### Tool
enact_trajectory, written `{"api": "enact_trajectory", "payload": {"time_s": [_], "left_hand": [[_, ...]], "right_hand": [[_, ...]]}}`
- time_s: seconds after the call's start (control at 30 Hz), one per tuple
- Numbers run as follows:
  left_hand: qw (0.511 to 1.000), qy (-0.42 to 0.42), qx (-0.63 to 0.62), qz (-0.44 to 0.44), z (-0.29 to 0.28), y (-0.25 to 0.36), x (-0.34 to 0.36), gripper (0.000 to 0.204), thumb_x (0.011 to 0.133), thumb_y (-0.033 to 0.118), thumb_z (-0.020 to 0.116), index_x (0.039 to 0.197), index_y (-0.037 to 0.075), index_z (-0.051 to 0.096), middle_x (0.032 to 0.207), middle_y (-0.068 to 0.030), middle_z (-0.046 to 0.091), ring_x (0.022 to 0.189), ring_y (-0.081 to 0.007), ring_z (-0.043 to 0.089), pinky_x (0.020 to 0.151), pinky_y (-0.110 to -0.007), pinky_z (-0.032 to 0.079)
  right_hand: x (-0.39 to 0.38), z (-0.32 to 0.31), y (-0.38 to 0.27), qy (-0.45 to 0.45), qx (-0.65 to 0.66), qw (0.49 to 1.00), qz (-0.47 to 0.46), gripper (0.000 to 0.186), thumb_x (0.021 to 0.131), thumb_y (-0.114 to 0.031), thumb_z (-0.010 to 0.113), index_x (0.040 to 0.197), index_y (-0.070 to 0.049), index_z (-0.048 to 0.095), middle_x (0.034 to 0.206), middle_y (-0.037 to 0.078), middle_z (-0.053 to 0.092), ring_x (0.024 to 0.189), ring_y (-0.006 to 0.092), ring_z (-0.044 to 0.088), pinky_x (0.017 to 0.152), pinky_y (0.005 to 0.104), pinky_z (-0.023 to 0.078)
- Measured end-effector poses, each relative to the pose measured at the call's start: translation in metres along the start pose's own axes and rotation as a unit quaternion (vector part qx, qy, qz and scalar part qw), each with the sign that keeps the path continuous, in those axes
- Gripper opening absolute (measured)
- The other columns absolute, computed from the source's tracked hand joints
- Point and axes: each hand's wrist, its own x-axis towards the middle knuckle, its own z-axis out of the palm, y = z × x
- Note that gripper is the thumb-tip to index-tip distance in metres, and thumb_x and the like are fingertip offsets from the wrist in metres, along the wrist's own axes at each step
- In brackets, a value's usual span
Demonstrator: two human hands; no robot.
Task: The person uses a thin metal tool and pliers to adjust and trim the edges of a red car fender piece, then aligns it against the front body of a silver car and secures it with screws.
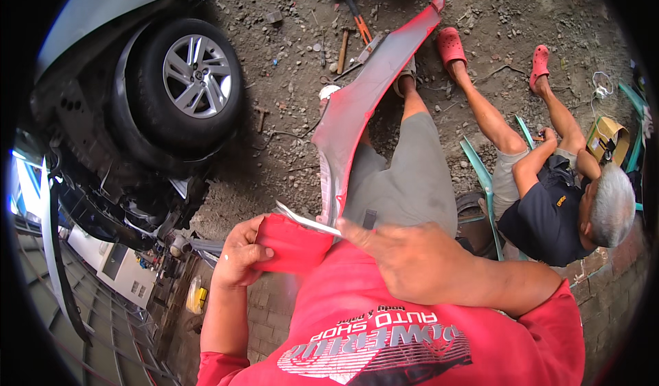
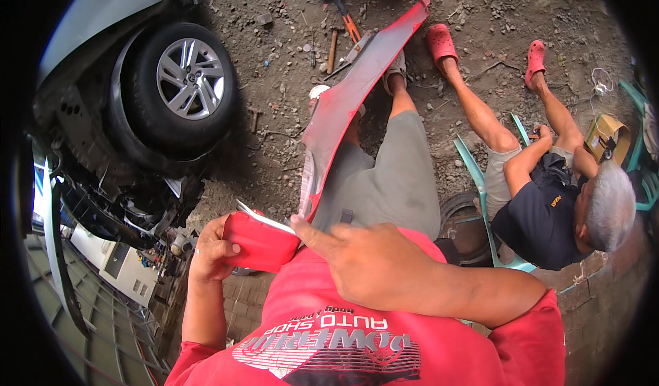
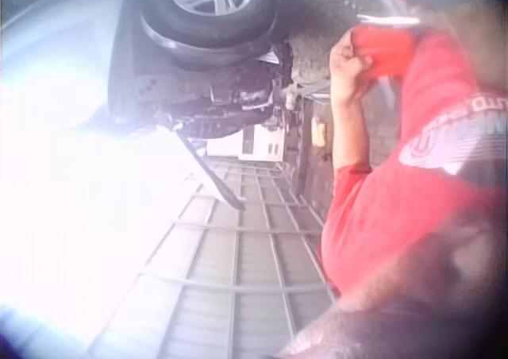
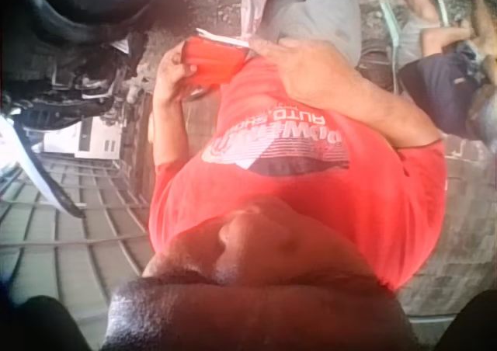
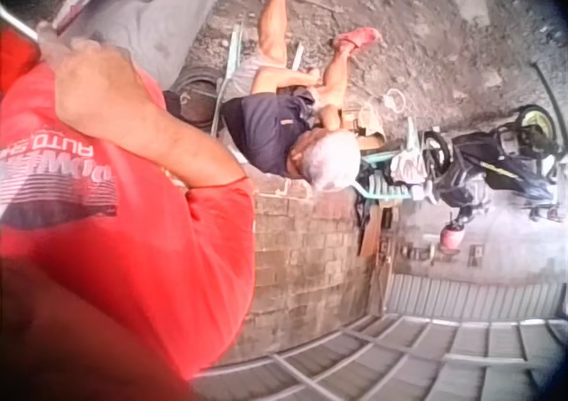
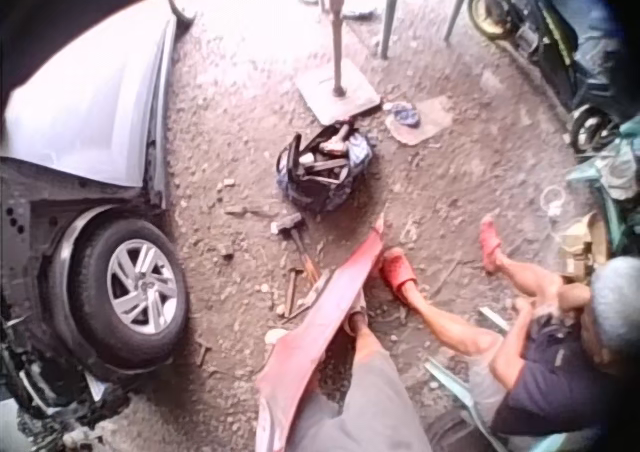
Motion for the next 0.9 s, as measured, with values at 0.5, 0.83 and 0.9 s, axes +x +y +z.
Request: {"api": "enact_trajectory", "payload": {"time_s": [0.5, 0.83, 0.9], "left_hand": [[1.0, -0.015, 0.005, 0.005, -0.002, 0.008, 0.002, 0.065, 0.074, 0.0, 0.071, 0.137, -0.011, 0.062, 0.124, -0.0146, 0.077, 0.112, -0.0222, 0.075, 0.107, -0.036, 0.056], [1.0, -0.008, 0.01, 0.0, 0.0, 0.014, 0.004, 0.069, 0.073, -0.001, 0.069, 0.14, -0.012, 0.061, 0.125, -0.0142, 0.076, 0.112, -0.0205, 0.075, 0.106, -0.034, 0.055], [1.0, -0.011, 0.005, 0.0, 0.002, 0.015, 0.003, 0.068, 0.073, -0.002, 0.069, 0.14, -0.012, 0.061, 0.125, -0.0141, 0.077, 0.112, -0.0205, 0.075, 0.106, -0.034, 0.056]], "right_hand": [[0.006, -0.007, -0.014, 0.052, -0.023, 0.998, -0.024, 0.07, 0.095, -0.012, 0.061, 0.163, -0.005, 0.046, 0.087, 0.014, 0.063, 0.066, 0.0338, 0.068, 0.059, 0.0484, 0.058], [0.01, 0.007, 0.005, -0.071, -0.103, 0.992, -0.017, 0.07, 0.095, -0.014, 0.059, 0.16, 0.006, 0.043, 0.098, 0.022, 0.071, 0.073, 0.0362, 0.072, 0.065, 0.0495, 0.06], [0.011, -0.012, -0.005, -0.038, -0.065, 0.997, -0.001, 0.071, 0.094, -0.014, 0.059, 0.159, 0.008, 0.043, 0.096, 0.023, 0.071, 0.073, 0.0373, 0.072, 0.066, 0.0495, 0.06]]}}
